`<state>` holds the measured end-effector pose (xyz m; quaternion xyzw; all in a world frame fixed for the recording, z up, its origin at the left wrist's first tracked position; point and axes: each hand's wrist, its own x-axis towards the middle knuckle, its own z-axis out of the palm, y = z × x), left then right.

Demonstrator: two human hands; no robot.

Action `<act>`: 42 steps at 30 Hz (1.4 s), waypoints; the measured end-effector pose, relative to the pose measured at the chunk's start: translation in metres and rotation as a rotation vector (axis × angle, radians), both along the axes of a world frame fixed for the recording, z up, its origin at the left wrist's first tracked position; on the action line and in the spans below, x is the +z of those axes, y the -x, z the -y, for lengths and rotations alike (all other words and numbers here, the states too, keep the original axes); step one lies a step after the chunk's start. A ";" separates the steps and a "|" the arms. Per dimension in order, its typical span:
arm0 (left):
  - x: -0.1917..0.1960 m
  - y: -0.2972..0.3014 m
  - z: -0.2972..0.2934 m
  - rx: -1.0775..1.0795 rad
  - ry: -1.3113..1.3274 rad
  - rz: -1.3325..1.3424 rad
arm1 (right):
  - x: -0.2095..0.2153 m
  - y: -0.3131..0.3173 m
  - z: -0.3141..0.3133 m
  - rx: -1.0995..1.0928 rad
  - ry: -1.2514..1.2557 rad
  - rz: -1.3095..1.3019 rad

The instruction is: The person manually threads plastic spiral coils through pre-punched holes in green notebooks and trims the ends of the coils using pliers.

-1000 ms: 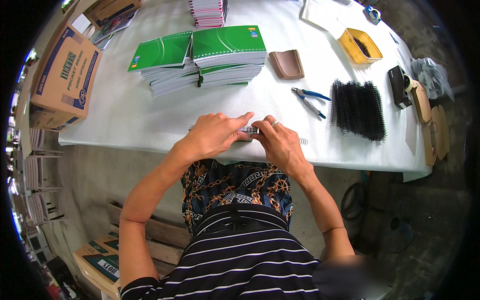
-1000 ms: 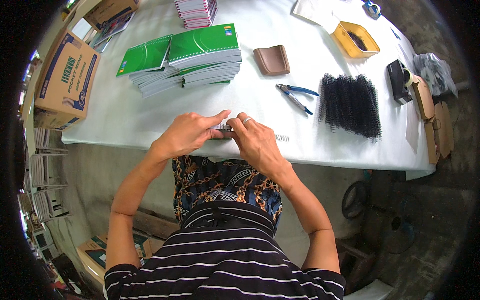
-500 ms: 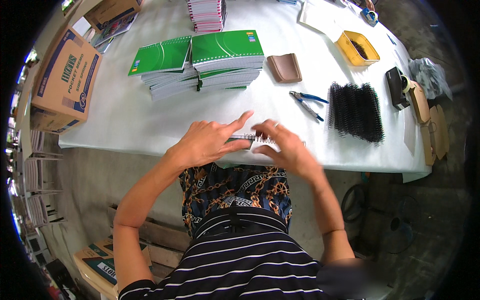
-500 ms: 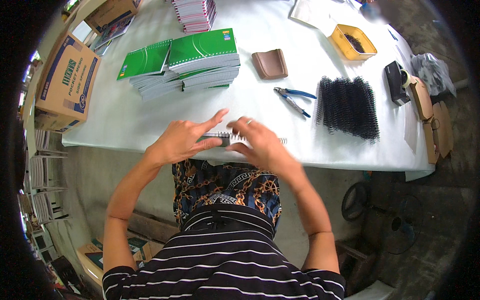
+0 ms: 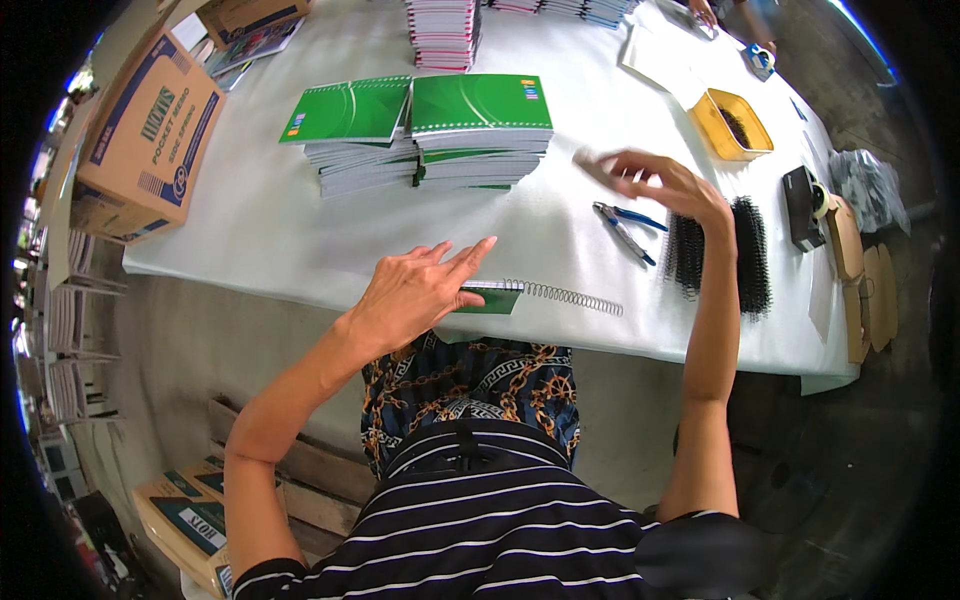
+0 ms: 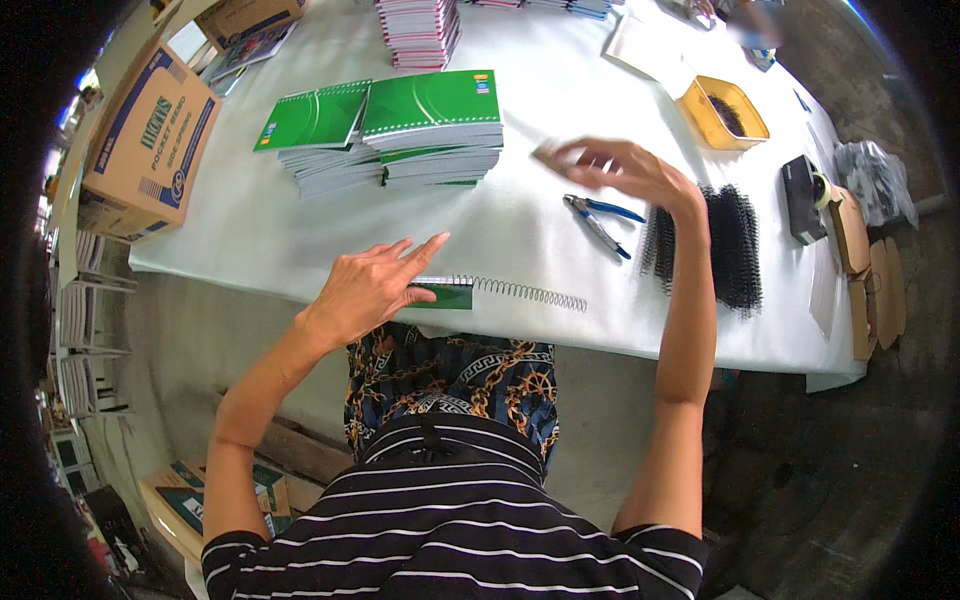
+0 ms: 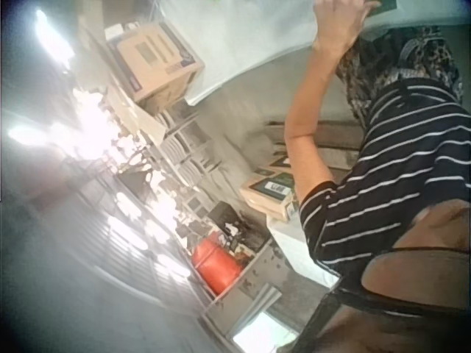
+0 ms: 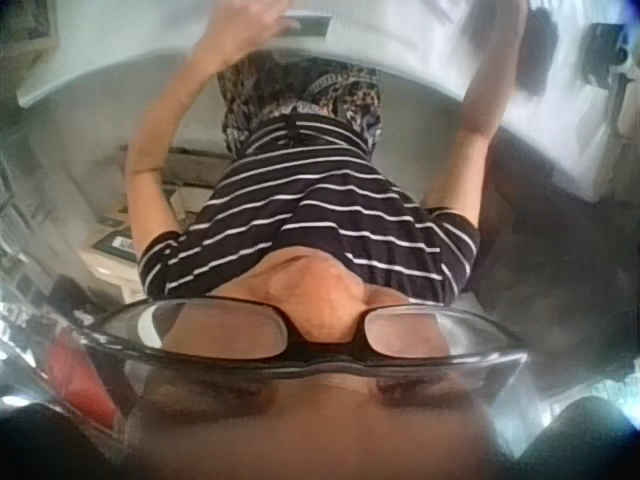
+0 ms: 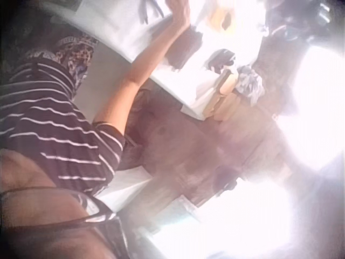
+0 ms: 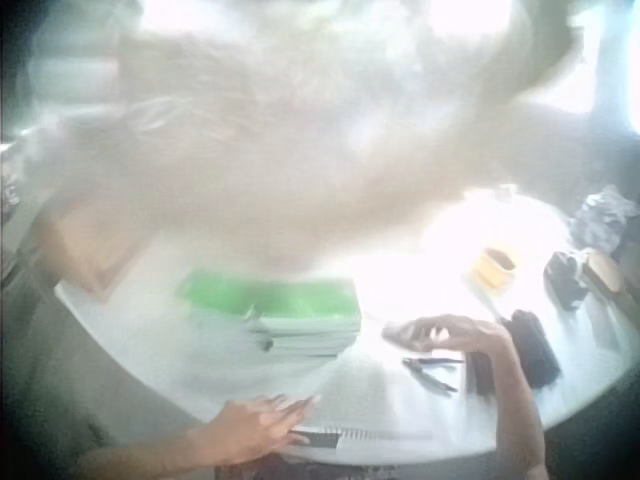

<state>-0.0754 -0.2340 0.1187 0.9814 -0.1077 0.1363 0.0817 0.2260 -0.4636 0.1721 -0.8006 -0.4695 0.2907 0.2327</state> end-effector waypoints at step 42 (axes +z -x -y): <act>-0.031 -0.013 -0.014 0.169 0.861 0.106 | -0.047 0.096 -0.036 0.298 -0.441 -0.634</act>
